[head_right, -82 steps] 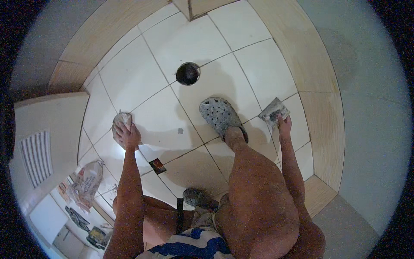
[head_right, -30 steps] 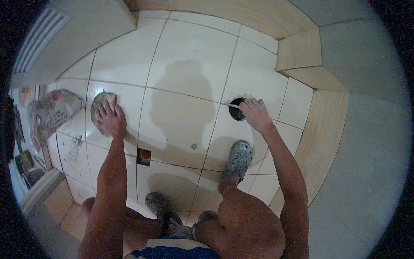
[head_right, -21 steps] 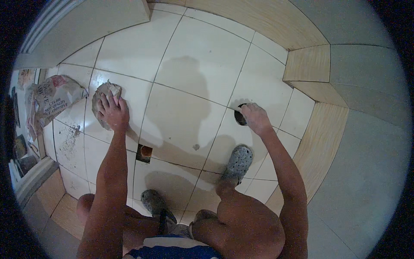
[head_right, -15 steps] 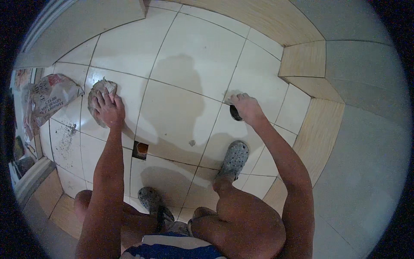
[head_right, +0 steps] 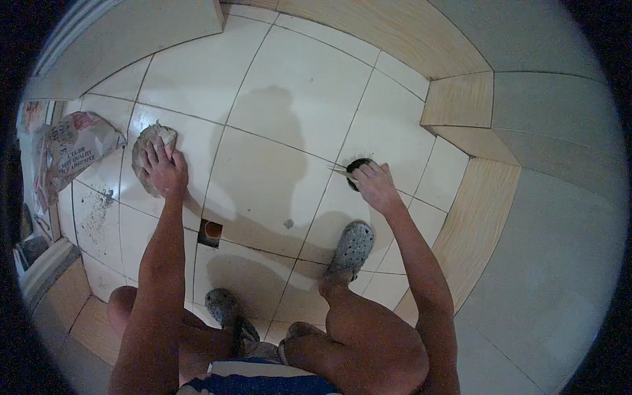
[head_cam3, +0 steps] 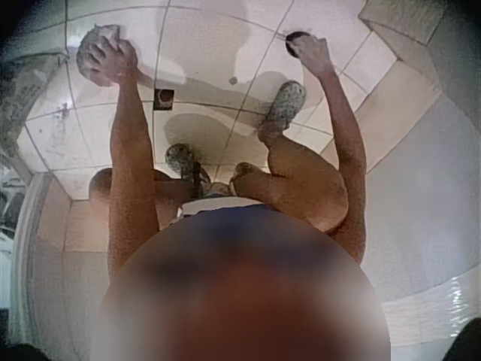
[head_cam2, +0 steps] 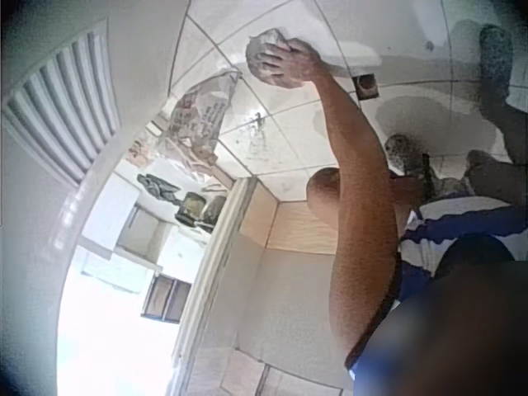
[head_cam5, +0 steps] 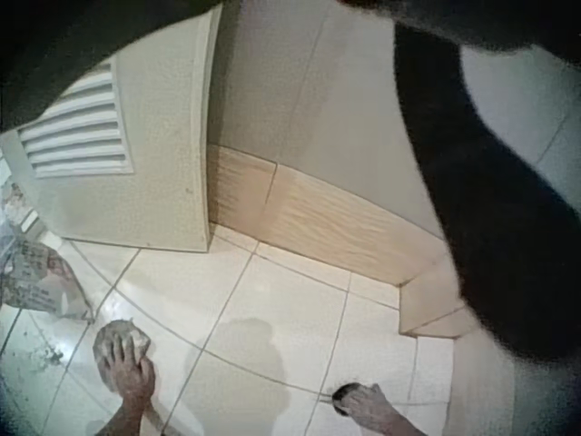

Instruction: Applying and cleaning grout between floor tiles in a small restroom.

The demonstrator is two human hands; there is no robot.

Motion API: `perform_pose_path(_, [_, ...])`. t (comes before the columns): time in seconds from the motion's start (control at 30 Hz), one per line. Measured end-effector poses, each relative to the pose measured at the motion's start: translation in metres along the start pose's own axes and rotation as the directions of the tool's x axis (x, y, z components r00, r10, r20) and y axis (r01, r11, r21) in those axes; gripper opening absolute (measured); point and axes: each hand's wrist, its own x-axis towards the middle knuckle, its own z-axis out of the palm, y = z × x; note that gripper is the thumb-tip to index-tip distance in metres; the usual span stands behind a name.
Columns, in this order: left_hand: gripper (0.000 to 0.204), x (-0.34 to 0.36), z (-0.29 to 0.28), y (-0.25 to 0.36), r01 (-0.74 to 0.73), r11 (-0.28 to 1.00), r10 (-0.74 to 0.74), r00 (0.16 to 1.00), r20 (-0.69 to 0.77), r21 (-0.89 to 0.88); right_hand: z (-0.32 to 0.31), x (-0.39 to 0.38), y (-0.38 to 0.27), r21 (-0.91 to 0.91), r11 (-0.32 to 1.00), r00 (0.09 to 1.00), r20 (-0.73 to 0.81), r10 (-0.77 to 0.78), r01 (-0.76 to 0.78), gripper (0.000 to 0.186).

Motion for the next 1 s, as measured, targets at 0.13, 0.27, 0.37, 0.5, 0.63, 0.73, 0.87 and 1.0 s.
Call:
perform_pose_path(0.13, [0.050, 0.001, -0.002, 0.003, 0.002, 1.000, -0.002, 1.000, 0.005, 0.023, 0.006, 0.030, -0.006, 0.015, 0.998, 0.998, 0.012, -0.065, 0.065, 0.015])
perform_pose_path(0.27, [0.050, 0.001, 0.000, -0.004, 0.007, 1.000, -0.007, 1.000, -0.001, -0.003, 0.014, 0.036, -0.011, 0.047, 0.998, 0.998, 0.052, -0.034, 0.031, 0.016])
perform_pose_path(0.37, [0.050, 0.003, -0.003, 0.001, 0.014, 1.000, -0.015, 1.000, 0.003, 0.027, 0.019, 0.049, -0.022, 0.140, 0.990, 0.998, 0.051, -0.040, 0.033, 0.017])
perform_pose_path(0.5, [0.050, 0.005, -0.001, -0.002, 0.013, 1.000, -0.013, 1.000, 0.019, 0.018, 0.003, 0.101, -0.057, 0.093, 0.990, 0.993, 0.039, -0.114, 0.110, 0.017])
perform_pose_path(0.63, [0.049, 0.000, -0.002, -0.004, 0.032, 0.999, -0.033, 0.999, 0.031, 0.033, 0.000, 0.103, -0.050, 0.156, 0.985, 0.997, 0.001, -0.078, 0.077, 0.018])
perform_pose_path(0.73, [0.049, 0.002, -0.003, -0.005, 0.020, 1.000, -0.020, 1.000, 0.018, 0.013, 0.002, 0.076, -0.034, 0.139, 0.984, 0.992, 0.043, -0.119, 0.113, 0.018])
perform_pose_path(0.87, [0.050, 0.006, -0.004, -0.001, 0.017, 1.000, -0.017, 1.000, 0.023, 0.014, -0.003, 0.081, -0.029, 0.073, 0.989, 0.975, 0.173, -0.139, 0.128, 0.013])
perform_pose_path(1.0, [0.051, 0.003, 0.000, 0.002, 0.008, 1.000, -0.008, 1.000, 0.018, -0.001, 0.000, 0.113, -0.046, 0.057, 0.978, 0.974, 0.099, -0.203, 0.198, 0.013])
